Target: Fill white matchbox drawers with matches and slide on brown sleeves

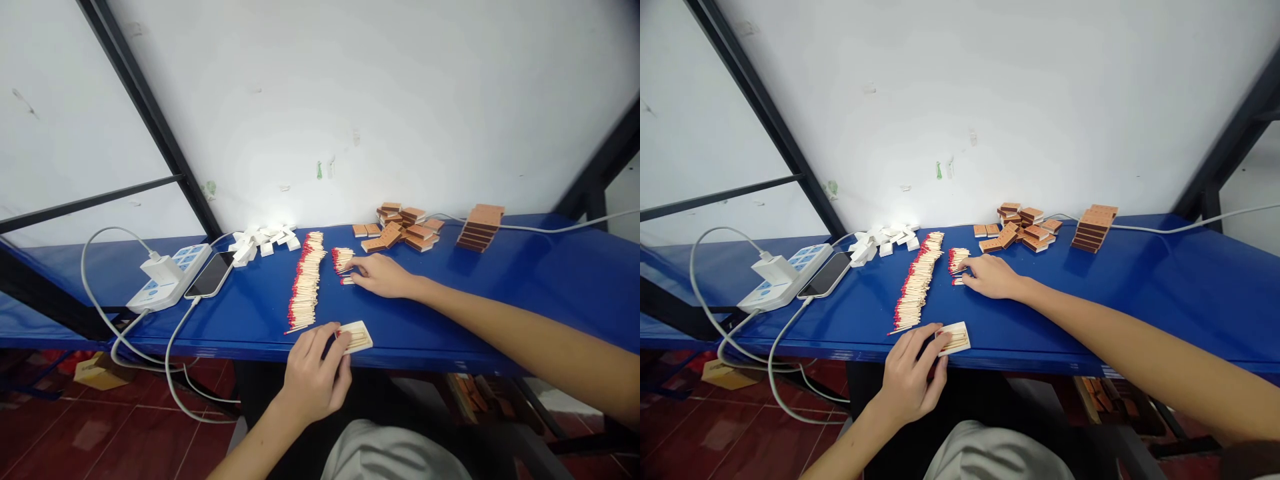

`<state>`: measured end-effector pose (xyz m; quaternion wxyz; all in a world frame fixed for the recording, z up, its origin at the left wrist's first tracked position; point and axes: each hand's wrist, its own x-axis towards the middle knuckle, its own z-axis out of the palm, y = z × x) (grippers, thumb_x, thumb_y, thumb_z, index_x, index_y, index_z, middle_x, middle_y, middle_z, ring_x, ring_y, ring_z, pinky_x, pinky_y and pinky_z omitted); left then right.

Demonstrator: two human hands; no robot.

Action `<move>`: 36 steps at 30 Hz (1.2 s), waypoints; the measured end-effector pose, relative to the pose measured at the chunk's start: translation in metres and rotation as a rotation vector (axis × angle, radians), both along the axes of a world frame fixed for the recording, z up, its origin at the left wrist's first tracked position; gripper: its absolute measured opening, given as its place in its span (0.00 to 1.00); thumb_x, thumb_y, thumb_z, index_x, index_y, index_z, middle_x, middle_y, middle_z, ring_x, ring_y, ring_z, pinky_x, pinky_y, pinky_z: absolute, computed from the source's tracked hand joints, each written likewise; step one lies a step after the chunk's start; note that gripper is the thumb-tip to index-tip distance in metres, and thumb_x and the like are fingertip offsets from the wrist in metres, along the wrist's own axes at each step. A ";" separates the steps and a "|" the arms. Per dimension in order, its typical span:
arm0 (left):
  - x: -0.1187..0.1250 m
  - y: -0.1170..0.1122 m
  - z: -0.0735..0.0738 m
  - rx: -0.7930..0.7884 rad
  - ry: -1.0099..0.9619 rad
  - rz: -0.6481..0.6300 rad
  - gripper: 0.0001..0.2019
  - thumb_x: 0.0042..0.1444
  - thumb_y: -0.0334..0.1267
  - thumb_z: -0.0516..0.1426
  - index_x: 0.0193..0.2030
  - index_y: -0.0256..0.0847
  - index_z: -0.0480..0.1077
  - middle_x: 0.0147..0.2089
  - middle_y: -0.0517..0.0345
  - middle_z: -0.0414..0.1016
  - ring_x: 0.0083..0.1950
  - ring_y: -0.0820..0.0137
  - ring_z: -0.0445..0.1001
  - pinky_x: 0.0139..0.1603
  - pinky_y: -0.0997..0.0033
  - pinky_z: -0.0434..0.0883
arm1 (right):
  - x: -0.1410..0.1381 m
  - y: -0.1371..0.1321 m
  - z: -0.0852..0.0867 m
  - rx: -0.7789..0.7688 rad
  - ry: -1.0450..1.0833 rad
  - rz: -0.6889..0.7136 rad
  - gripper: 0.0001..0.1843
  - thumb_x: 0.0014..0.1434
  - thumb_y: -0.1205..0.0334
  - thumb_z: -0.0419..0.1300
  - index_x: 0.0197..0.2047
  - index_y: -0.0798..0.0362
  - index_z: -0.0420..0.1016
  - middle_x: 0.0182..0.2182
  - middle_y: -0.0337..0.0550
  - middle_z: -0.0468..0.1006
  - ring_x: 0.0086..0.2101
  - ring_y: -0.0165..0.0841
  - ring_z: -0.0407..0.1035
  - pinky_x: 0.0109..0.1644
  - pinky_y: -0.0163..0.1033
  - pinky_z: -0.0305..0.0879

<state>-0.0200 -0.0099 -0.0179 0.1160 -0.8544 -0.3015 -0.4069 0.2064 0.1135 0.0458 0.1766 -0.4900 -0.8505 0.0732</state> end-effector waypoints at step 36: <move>0.000 0.000 0.002 0.012 0.000 0.008 0.15 0.59 0.30 0.53 0.53 0.36 0.70 0.52 0.42 0.75 0.49 0.59 0.74 0.47 0.59 0.74 | -0.003 -0.002 0.001 -0.004 -0.040 -0.042 0.22 0.63 0.60 0.51 0.56 0.49 0.78 0.29 0.42 0.78 0.30 0.34 0.69 0.33 0.35 0.55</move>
